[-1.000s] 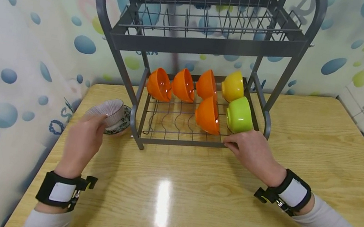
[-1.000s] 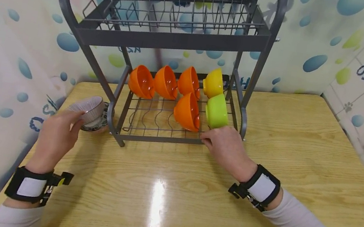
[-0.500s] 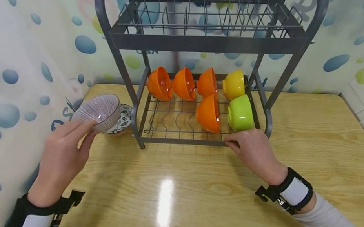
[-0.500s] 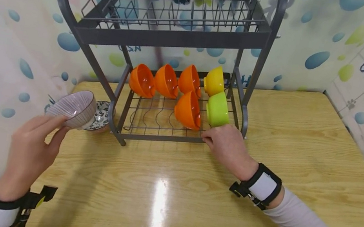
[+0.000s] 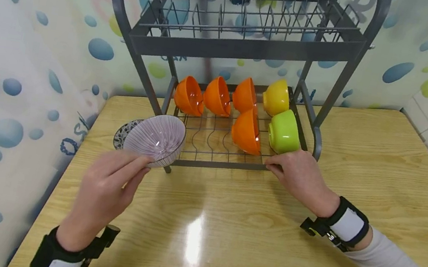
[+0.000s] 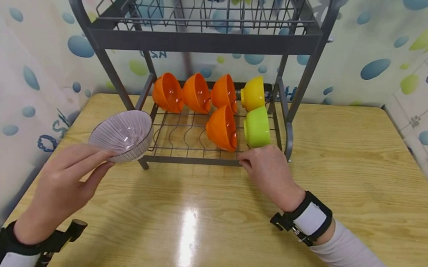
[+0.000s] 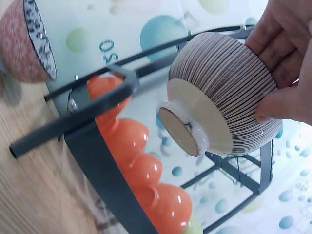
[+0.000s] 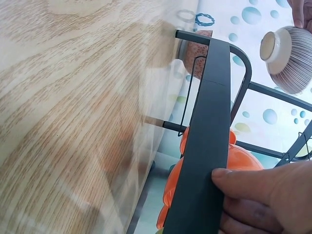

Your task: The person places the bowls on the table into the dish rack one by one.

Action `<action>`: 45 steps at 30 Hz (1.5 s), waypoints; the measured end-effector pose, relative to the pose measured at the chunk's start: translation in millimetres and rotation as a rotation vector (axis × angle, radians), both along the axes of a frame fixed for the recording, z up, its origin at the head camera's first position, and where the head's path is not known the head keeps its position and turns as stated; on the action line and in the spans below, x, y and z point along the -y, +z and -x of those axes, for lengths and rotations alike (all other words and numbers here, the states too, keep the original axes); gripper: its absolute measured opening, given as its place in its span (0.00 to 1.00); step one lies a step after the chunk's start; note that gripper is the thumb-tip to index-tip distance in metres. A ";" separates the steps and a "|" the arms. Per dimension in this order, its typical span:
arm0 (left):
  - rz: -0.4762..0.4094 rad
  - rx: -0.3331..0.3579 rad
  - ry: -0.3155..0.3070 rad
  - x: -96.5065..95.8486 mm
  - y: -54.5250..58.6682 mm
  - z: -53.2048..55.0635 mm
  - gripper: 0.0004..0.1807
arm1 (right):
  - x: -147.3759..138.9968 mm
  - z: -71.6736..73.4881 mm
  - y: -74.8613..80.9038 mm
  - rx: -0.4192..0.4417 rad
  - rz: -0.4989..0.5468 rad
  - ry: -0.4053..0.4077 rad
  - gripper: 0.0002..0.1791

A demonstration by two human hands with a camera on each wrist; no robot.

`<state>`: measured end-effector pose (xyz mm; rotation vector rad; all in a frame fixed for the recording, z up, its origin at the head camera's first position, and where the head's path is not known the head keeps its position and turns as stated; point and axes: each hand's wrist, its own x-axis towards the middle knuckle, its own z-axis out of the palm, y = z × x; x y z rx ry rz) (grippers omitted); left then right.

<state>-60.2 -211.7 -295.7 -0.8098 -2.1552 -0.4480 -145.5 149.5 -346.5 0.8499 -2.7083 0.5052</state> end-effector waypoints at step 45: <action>0.113 0.014 -0.303 -44.8 -15.4 14.7 0.10 | 58.8 -9.9 60.5 -0.281 -0.132 0.737 0.12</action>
